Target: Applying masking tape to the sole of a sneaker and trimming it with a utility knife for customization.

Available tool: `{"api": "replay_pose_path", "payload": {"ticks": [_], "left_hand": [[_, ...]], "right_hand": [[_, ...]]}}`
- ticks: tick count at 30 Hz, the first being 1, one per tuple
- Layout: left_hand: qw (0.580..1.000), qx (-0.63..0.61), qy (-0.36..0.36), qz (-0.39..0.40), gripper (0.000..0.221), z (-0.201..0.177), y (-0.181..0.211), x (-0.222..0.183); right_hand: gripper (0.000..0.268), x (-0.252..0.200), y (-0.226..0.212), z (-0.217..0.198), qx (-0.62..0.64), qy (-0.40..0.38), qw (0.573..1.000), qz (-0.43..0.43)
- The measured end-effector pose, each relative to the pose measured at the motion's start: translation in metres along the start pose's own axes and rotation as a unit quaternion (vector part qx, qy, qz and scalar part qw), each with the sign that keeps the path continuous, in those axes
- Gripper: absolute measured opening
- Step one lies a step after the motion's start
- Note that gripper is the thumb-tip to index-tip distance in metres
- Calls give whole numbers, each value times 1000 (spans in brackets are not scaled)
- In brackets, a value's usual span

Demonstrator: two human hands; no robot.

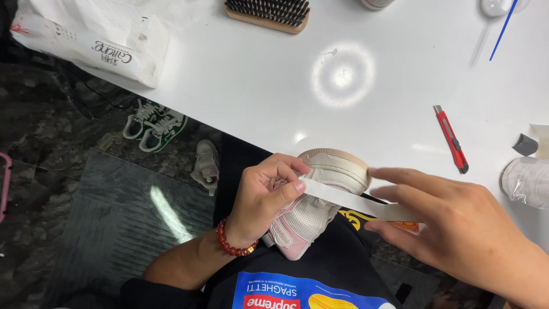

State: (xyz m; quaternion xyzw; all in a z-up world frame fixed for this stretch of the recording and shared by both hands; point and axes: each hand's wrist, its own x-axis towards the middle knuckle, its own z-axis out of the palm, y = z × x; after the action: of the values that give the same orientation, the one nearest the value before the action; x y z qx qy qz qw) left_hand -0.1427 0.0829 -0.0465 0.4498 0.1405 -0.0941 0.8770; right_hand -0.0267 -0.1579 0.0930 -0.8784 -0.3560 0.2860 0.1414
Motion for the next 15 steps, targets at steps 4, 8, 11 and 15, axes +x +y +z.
{"api": "replay_pose_path", "payload": {"ticks": [4,8,11,15], "left_hand": [[986,145,-2,83,11,15,12,-2],[966,234,8,110,10,29,18,-5],[949,279,5,143,10,34,20,-5],[942,296,20,158,11,38,21,-7]], "right_hand": [[28,-37,30,16,6,-4,1000,24],[30,-46,38,15,66,-5,996,62],[39,-44,46,14,105,-34,989,99],[50,-20,38,3,133,-114,961,215]]}}
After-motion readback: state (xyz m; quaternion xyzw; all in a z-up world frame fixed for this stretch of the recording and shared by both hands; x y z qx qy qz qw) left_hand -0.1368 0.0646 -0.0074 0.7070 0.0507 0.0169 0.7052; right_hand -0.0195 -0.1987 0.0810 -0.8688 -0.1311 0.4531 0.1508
